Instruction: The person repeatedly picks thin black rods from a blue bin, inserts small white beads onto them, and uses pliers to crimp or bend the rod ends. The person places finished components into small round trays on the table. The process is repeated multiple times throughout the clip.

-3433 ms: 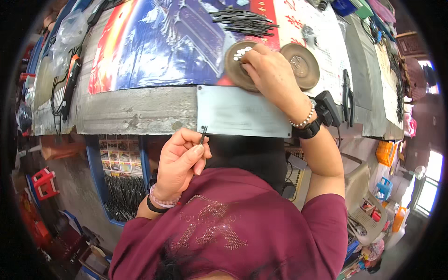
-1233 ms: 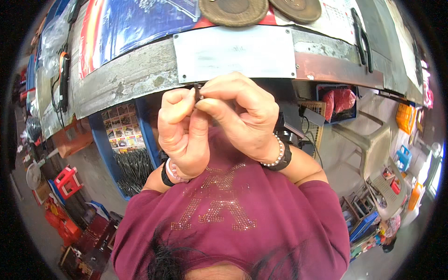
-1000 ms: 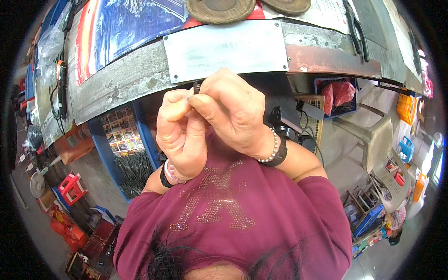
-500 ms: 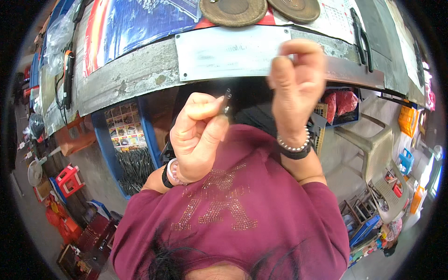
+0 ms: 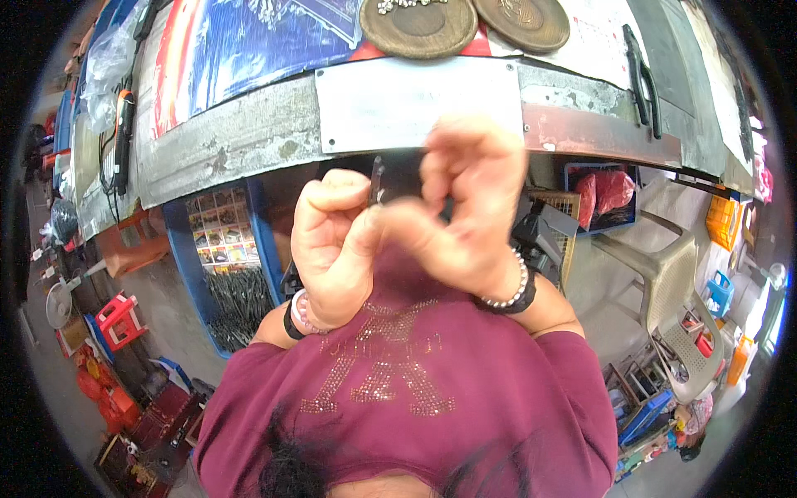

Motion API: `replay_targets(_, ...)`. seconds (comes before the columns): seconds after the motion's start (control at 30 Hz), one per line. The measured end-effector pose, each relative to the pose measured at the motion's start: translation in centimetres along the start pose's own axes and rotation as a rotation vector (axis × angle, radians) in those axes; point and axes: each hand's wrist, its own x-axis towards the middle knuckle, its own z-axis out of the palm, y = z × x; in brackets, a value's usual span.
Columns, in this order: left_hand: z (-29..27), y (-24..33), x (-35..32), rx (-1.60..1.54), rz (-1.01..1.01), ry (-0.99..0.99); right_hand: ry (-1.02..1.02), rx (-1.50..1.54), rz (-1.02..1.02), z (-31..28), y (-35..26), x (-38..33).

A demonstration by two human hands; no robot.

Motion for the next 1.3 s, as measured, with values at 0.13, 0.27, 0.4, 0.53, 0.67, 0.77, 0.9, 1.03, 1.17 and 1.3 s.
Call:
replay_targets(0.13, 0.0, 0.1, -0.1, -0.029, 0.0, -0.017, 0.067, -0.19, 0.387, -0.1, 0.1, -0.4)
replay_targets(0.27, -0.1, 0.1, 0.0, 0.057, 0.089, -0.082, -0.197, -0.242, 0.121, 0.6, 0.1, -0.6)
replay_targets(0.4, 0.2, 0.2, -0.1, -0.012, -0.005, -0.08, -0.088, 0.013, 0.489, 0.5, 0.4, -0.5)
replay_targets(0.53, 0.4, 0.3, -0.3, 0.041, -0.039, -0.071, -0.146, -0.17, 0.203, 0.2, 0.1, -0.7)
replay_targets(0.67, -0.1, 0.4, -0.3, 0.215, 0.157, -0.111, -0.143, -0.009, 0.19, 1.0, -0.4, -0.6)
replay_targets(0.77, 0.1, 0.5, -0.6, 0.081, 0.076, -0.073, -0.062, 0.02, 0.197, 1.1, -0.1, 0.4)
replay_targets(0.9, 0.4, 0.6, -0.7, 0.066, 0.077, -0.068, 0.318, -0.136, 0.109, -0.4, -0.1, 1.6)
replay_targets(1.03, 0.8, 0.5, -0.6, 0.041, 0.104, -0.027, 0.126, -0.144, 0.063, -0.3, -0.5, 1.4)
replay_targets(1.17, 0.2, 0.4, -0.1, 0.1, 0.151, -0.024, 0.24, -0.083, 0.1, 0.3, -0.4, 1.0)
replay_targets(1.3, -0.1, 0.4, 0.0, 0.048, 0.134, -0.022, 0.028, -0.216, 0.085, 0.9, -0.1, 0.5)
